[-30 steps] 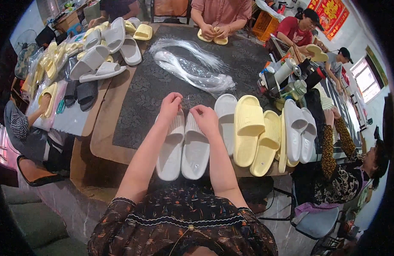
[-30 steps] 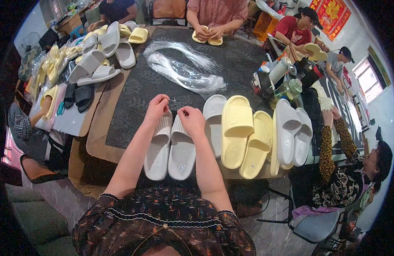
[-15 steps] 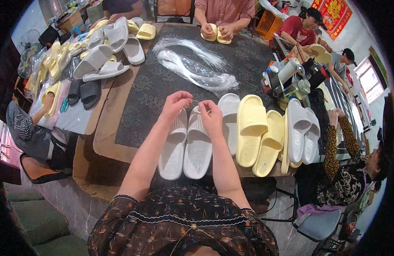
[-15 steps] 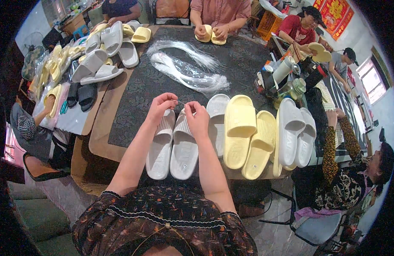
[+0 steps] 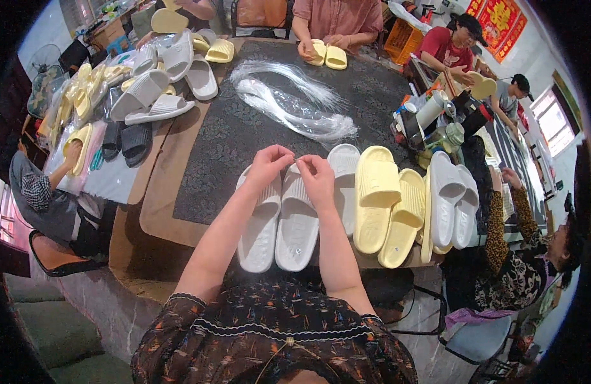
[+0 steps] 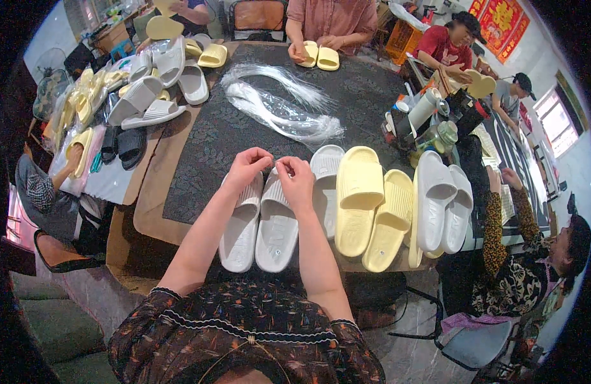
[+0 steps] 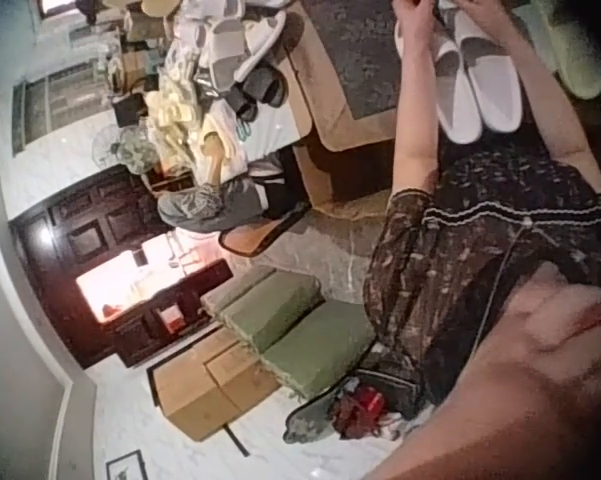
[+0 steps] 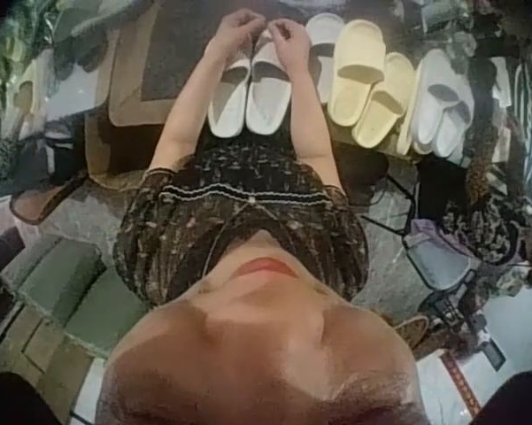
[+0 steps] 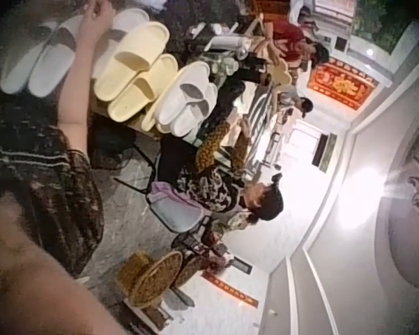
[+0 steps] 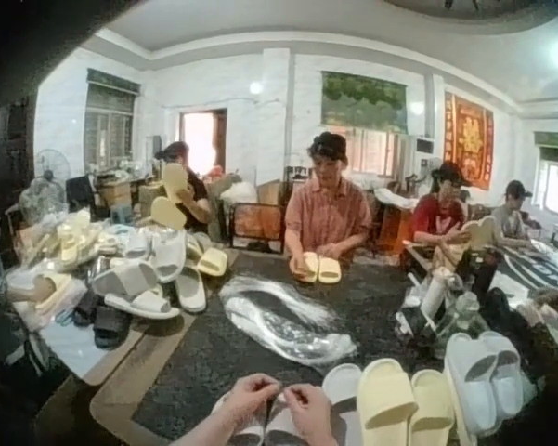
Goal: Inspecting and trimming loose material from various pairs of rubber slippers at a manufacturing finishing station.
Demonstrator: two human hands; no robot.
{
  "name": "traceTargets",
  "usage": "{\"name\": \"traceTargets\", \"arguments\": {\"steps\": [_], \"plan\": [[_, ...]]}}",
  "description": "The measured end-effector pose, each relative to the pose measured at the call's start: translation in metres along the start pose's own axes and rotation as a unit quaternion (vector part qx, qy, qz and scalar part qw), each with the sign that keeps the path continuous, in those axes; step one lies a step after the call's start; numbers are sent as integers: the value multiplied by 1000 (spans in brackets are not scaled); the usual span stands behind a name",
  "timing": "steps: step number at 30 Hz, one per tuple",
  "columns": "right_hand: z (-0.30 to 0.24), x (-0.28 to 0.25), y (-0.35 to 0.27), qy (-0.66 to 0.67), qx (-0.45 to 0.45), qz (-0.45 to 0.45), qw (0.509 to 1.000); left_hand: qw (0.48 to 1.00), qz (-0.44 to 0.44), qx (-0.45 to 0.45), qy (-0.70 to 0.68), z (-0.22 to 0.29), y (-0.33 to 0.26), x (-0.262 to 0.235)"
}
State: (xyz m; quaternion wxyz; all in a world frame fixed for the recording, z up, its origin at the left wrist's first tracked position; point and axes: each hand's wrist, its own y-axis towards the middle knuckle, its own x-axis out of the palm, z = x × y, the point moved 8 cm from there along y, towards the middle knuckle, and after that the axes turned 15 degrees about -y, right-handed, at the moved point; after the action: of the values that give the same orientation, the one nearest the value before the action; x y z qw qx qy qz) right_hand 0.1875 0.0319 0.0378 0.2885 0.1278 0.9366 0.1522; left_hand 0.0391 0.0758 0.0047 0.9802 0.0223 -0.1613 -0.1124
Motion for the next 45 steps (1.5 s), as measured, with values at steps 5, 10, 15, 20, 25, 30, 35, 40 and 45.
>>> {"name": "traceTargets", "arguments": {"steps": [5, 10, 15, 20, 25, 30, 35, 40, 45], "plan": [[0, -2, 0, 29, -9, 21, 999, 999, 11, -39, -20, 1, -3, -1], [9, 2, 0, 39, 16, 15, 999, 999, -1, -31, -22, -3, 0, -1], [0, -2, 0, 15, -10, 14, 1000, 999, -10, -34, -40, -6, 0, 0], [10, 2, 0, 16, 2, 13, 1000, 997, -36, -63, -9, -13, 1, 2], [16, 7, 2, 37, 21, -13, 999, 998, -30, -49, -18, -8, 0, 6], [25, 14, 2, 91, 43, -37, 994, 997, -40, -50, -36, -6, 0, 11], [29, 18, 5, 158, 67, -37, 984, 998, -55, -34, -22, -3, -2, 18], [19, 15, 4, 144, 61, -28, 987, 999, -10, -13, -40, -5, 0, 8], [21, 15, 3, 119, 71, -49, 989, 999, 12, -9, -48, -6, -1, 6]]}}
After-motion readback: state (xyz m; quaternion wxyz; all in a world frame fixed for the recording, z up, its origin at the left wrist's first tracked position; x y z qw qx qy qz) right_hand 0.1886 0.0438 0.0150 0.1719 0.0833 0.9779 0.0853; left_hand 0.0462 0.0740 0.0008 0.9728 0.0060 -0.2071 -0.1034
